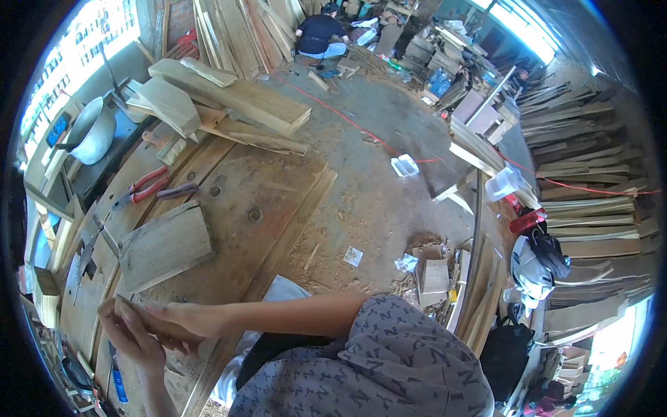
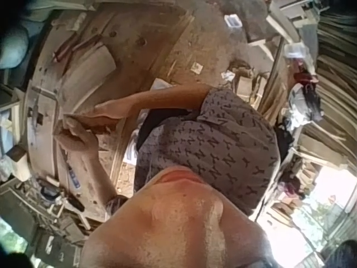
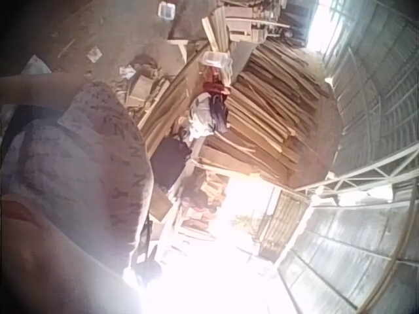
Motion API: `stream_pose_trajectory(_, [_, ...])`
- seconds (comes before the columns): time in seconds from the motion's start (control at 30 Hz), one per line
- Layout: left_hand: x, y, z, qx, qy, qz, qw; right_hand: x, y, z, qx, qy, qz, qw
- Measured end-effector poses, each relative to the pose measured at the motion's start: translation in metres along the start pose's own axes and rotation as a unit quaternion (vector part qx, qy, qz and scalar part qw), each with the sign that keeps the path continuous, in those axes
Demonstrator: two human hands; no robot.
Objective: The recorder shapes a small piece of wood with a chisel and then brushes off sawdust from the workbench.
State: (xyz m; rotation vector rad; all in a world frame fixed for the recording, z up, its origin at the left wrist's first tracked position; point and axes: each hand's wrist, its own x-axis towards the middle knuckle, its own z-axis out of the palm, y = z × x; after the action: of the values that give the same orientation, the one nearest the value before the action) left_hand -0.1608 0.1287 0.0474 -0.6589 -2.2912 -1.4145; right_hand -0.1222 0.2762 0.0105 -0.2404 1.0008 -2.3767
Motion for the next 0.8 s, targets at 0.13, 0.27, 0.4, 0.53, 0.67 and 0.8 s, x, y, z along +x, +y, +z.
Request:
stream_pose_trajectory(0.13, [0.017,0.000,0.017,0.057,-0.063,0.092,0.992,-0.024,-0.017,-0.036,-0.139,0.014,-0.003,0.990])
stream_pose_trajectory(0.27, [0.039,0.000,0.032,0.011,-0.139,0.052,0.989,-0.059,-0.043,-0.053,-0.264,0.091,-0.058,0.958])
stream_pose_trajectory(0.4, [0.061,-0.012,0.050,0.103,-0.160,0.131,0.973,-0.080,-0.054,-0.061,-0.237,0.162,-0.079,0.955])
stream_pose_trajectory(0.53, [0.070,-0.026,0.063,0.203,-0.208,0.174,0.941,-0.090,-0.058,-0.072,-0.210,0.174,-0.074,0.959])
stream_pose_trajectory(0.67, [0.068,-0.031,0.067,0.211,-0.277,0.127,0.929,-0.088,-0.056,-0.075,-0.193,0.185,-0.081,0.960])
stream_pose_trajectory(0.8, [0.062,-0.039,0.066,0.261,-0.286,0.146,0.911,-0.080,-0.051,-0.081,-0.219,0.197,-0.096,0.951])
